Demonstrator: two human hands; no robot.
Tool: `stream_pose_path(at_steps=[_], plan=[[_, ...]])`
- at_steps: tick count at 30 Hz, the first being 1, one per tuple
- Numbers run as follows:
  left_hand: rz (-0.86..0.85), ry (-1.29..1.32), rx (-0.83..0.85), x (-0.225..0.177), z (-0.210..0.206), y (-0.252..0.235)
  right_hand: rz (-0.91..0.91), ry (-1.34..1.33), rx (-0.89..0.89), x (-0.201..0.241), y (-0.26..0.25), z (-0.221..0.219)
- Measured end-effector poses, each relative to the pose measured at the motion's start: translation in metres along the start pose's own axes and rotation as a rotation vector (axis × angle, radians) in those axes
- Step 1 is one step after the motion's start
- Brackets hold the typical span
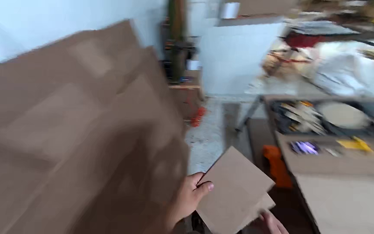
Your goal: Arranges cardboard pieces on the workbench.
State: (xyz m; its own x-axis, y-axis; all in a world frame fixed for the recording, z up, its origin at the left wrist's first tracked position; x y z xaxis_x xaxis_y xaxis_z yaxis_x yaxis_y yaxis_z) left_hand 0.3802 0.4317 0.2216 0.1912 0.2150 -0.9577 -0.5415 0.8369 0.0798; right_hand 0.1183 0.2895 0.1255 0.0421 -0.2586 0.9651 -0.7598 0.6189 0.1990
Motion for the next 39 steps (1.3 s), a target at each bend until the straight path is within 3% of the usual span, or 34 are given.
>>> stream_pose_path(at_steps=[3,7,10,14,18,24,28,32,33,36,39], plan=[[0.103,0.250,0.065,0.032,-0.121,-0.023,0.009,-0.184,-0.368,0.022,0.044,0.048],[0.193,0.389,0.281,0.026,-0.237,-0.020,-0.048,-0.251,-0.783,-0.006,0.148,0.139],[0.166,0.324,0.369,0.014,-0.299,-0.021,-0.072,-0.272,-1.211,-0.035,0.263,0.200],[0.156,0.057,0.429,0.025,-0.378,-0.040,-0.299,-0.275,-1.673,-0.099,0.425,0.272],[0.143,-0.093,0.486,0.026,-0.483,-0.055,-0.442,-0.302,-1.867,-0.179,0.550,0.343],[0.052,-0.333,0.570,-0.005,-0.659,-0.072,-0.721,-0.175,-1.810,-0.235,0.646,0.417],[0.052,-0.404,0.622,-0.004,-0.755,-0.090,-0.910,0.154,-1.791,-0.225,0.668,0.433],[0.075,-0.468,0.745,0.007,-0.824,-0.112,-0.910,0.460,-1.785,-0.182,0.630,0.429],[0.020,-0.557,0.792,0.006,-0.834,-0.119,-0.879,0.495,-1.757,-0.174,0.608,0.430],[-0.395,-0.919,0.849,-0.008,-0.841,-0.140,-0.753,0.559,-1.631,-0.150,0.515,0.443],[-0.702,-1.053,0.974,0.004,-0.828,-0.151,-0.602,0.619,-1.514,-0.131,0.404,0.464]])
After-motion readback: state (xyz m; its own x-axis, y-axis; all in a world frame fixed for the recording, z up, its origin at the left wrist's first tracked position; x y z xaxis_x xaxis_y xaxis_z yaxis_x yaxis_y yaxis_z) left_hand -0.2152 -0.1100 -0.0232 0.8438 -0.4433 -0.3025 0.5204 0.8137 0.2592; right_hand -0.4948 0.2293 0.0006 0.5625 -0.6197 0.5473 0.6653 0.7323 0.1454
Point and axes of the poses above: each hand's wrist, its own y-axis away from the middle knuckle, its own z-axis out of the back of the hand, x = y × z, the point moved 10 cm from there along -y, towards the middle knuckle, and after that the axes turned 2 degrees about -z, right-handed, at the moved point
